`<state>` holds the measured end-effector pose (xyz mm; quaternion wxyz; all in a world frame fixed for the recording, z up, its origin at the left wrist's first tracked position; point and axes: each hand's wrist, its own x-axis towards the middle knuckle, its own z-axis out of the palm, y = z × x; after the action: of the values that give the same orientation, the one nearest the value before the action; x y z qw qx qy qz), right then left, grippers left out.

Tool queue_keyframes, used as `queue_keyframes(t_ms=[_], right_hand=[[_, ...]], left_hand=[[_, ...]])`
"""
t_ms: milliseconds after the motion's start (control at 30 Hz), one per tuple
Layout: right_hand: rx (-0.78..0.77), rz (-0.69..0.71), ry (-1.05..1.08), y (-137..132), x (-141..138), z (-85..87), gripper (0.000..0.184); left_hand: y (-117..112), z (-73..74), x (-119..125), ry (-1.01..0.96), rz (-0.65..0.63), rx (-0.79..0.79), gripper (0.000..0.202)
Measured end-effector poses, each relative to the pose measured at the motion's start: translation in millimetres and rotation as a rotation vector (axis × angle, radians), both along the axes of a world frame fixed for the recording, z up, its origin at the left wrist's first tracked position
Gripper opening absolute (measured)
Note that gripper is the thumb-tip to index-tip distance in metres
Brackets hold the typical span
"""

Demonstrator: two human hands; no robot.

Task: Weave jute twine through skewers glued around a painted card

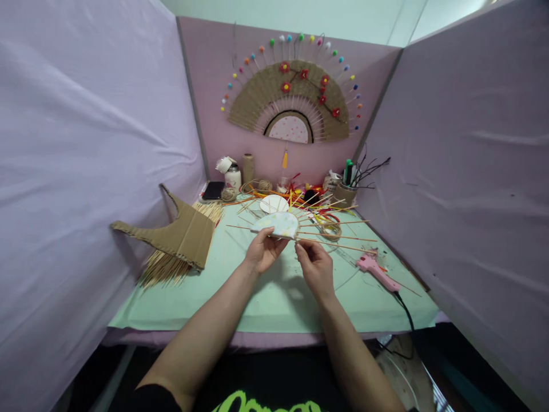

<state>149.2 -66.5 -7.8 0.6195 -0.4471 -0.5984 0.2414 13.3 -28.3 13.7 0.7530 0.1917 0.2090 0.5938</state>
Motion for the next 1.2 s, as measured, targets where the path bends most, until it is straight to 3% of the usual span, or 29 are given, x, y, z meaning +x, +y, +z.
queue_keyframes(t_ms=[267,367,467,533,600,700,833,1000,1100,1200], right_hand=[[0.062,-0.064,-0.205,-18,20,11.4,0.017],[0.102,-0.17,-0.28,-21,49,12.8,0.016],[0.093,-0.343,-0.424,-14,98,8.2,0.021],[-0.012,-0.471,-0.624,-8,136,1.6,0.029],[-0.212,-0.597,-0.847,-6,170,-6.7,0.039],[-0.505,-0.62,-1.064,-7,201,-18.6,0.046],[-0.687,-0.549,-1.144,-7,202,-27.6,0.048],[-0.727,-0.645,-1.046,1,192,-34.6,0.051],[-0.658,-0.637,-0.988,4,194,-34.1,0.049],[-0.486,-0.602,-0.831,1,198,-25.4,0.049]], left_hand=[[-1,0.4,0,0.036,0.03,0.001,0.034],[-1,1.2,0,0.047,0.056,-0.012,0.032],[-1,1.8,1,0.032,0.086,-0.024,0.03],[0,1.6,1,0.023,0.113,-0.019,0.028],[1,0.9,1,0.026,0.123,-0.004,0.029],[3,-0.5,1,0.026,0.136,0.008,0.031],[4,-1.1,2,0.028,0.139,-0.01,0.032],[4,0.3,1,0.021,0.157,-0.019,0.033],[4,0.7,1,0.005,0.161,-0.008,0.034],[5,0.4,0,-0.012,0.176,0.008,0.033]])
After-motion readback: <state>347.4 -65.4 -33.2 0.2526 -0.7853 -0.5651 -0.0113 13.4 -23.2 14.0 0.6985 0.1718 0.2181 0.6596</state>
